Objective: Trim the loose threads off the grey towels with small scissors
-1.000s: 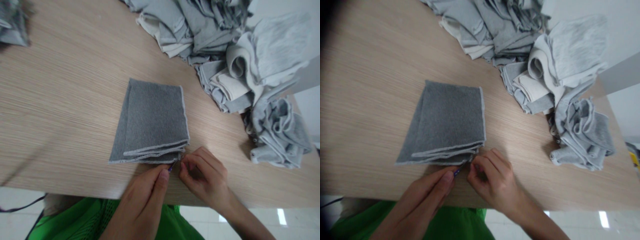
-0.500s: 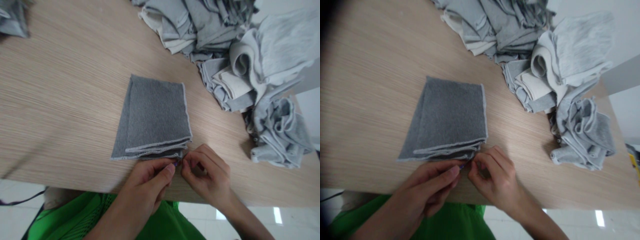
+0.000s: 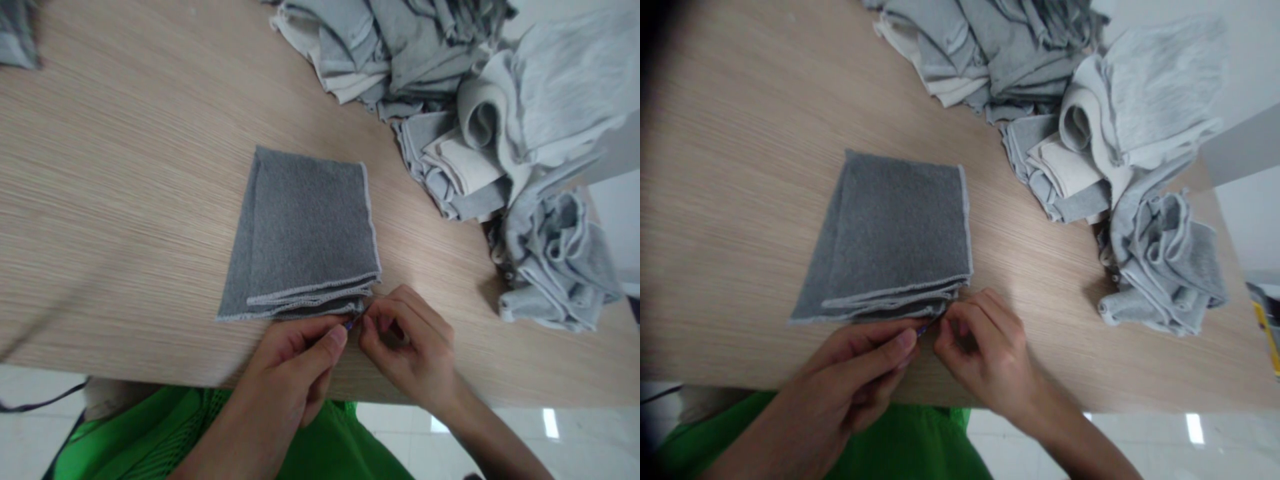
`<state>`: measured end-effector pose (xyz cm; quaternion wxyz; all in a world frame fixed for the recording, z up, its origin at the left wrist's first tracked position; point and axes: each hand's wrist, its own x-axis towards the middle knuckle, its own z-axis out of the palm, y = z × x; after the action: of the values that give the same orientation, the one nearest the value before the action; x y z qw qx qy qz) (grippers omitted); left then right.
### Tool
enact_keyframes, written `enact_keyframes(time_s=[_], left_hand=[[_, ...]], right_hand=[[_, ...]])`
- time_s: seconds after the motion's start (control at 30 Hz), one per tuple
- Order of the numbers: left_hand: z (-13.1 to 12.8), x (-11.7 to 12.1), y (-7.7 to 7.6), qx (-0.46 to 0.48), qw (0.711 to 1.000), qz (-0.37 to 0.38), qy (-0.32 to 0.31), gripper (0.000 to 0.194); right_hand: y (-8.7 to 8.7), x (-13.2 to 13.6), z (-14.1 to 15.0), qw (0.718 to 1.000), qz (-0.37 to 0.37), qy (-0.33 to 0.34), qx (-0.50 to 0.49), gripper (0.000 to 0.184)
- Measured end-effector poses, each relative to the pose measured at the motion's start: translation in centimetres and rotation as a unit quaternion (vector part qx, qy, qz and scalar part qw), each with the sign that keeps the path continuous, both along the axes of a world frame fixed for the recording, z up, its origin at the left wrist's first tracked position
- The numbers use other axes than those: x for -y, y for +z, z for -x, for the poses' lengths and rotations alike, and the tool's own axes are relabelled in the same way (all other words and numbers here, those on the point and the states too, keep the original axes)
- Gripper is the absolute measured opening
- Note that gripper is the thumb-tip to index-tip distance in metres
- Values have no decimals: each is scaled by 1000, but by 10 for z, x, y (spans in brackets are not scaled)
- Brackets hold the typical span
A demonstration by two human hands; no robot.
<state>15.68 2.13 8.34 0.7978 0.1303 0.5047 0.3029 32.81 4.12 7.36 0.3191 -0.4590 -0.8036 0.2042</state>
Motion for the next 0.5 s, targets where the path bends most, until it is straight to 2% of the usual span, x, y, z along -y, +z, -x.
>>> enact_keyframes(time_s=[0.2,0.3,0.37,0.5], left_hand=[[-2,-3,1,-2,1000,7,6,35],[1,-3,3,-16,1000,19,17,35],[5,-1,3,-34,999,32,28,34],[22,10,3,-56,997,45,22,39]], right_hand=[[0,0,1,1000,8,4,5,12],[2,-1,0,1000,20,-18,-1,13],[4,-2,-3,999,29,-34,-14,15],[8,-6,-8,998,32,-24,-42,16]])
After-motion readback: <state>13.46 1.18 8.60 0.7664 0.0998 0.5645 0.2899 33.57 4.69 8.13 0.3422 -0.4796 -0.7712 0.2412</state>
